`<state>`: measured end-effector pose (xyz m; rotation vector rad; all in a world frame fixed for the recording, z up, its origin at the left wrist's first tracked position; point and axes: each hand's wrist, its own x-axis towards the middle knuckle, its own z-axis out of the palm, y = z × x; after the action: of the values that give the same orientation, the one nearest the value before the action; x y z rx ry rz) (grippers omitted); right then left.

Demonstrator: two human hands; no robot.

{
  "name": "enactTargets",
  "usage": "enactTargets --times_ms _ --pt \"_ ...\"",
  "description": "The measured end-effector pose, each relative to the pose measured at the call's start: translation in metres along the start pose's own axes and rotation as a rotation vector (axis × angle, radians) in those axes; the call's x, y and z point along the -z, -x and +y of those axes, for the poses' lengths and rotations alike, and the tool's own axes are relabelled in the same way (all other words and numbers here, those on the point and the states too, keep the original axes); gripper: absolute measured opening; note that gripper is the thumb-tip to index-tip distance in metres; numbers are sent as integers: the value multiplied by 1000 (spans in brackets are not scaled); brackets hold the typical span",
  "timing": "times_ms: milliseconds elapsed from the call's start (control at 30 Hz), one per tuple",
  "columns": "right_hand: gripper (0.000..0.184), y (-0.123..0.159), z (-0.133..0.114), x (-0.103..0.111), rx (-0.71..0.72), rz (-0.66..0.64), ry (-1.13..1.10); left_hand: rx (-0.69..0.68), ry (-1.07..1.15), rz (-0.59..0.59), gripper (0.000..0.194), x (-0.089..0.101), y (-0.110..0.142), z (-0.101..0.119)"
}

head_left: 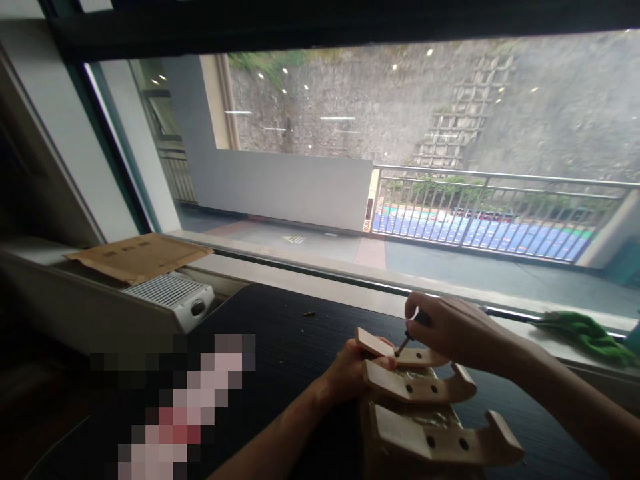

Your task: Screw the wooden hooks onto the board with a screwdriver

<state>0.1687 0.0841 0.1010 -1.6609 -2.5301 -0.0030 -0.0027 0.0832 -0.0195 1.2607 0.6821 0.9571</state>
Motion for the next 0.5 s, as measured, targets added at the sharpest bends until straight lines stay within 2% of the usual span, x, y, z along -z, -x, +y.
enactTargets --times_ms 133,233,500 --pt "12 1 4 7 115 -55 -33 -1 9 6 30 -1 1 3" --pt "15 0 6 7 150 -67 -45 5 8 16 31 -1 1 3" --pt "23 0 1 -1 -15 7 -81 14 -5 57 30 -1 1 2"
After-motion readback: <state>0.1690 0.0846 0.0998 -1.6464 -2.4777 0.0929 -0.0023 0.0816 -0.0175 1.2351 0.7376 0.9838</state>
